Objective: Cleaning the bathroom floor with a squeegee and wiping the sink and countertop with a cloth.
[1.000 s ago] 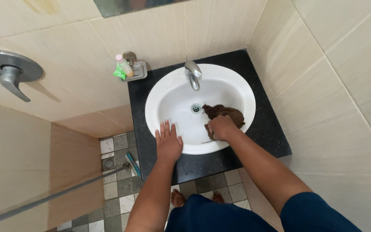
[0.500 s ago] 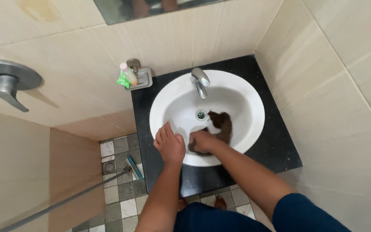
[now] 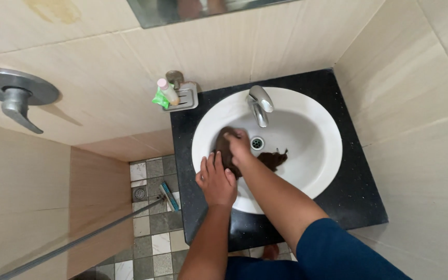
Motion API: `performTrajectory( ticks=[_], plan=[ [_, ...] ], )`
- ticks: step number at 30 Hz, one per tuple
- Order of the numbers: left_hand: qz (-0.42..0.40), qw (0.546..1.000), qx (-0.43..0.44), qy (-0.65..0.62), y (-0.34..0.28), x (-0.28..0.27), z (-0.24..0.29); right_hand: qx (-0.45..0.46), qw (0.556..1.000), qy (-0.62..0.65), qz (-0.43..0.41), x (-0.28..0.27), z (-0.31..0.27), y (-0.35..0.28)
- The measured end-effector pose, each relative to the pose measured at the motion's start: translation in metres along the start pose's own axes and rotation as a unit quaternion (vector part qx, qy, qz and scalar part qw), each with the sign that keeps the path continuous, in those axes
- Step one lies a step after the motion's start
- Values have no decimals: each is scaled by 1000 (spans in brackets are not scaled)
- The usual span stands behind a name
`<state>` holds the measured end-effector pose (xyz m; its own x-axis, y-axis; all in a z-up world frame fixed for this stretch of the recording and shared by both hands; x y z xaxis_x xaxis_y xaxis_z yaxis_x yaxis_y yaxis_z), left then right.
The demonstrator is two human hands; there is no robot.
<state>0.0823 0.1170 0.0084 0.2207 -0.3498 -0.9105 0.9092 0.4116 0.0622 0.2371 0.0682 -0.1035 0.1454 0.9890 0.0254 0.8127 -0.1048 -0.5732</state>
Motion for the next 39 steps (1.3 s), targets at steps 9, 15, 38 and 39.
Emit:
performTrajectory(
  ticks=[9, 15, 38, 39],
  plan=[
    [-24, 1000, -11, -12, 0, -5, 3, -147, 947, 156, 239, -110, -79, 50],
    [-25, 999, -22, -11, 0, 0, 1, -147, 927, 103, 330, -181, -87, 32],
    [21, 1000, -11, 9, 1, 0, 1, -164, 914, -334, -163, -21, -28, -8],
    [40, 999, -4, 13, -1, 1, 0, -182, 855, -401, -272, -8, -14, -17]
  ],
)
Point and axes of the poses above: each hand's wrist, its own y-axis towards the middle knuckle, its own x-axis out of the palm, z = x × y, the point moved 4 cm from there along y, towards the middle knuckle, and after that the axes turned 1 degree about -z, right-handed, at the moved point
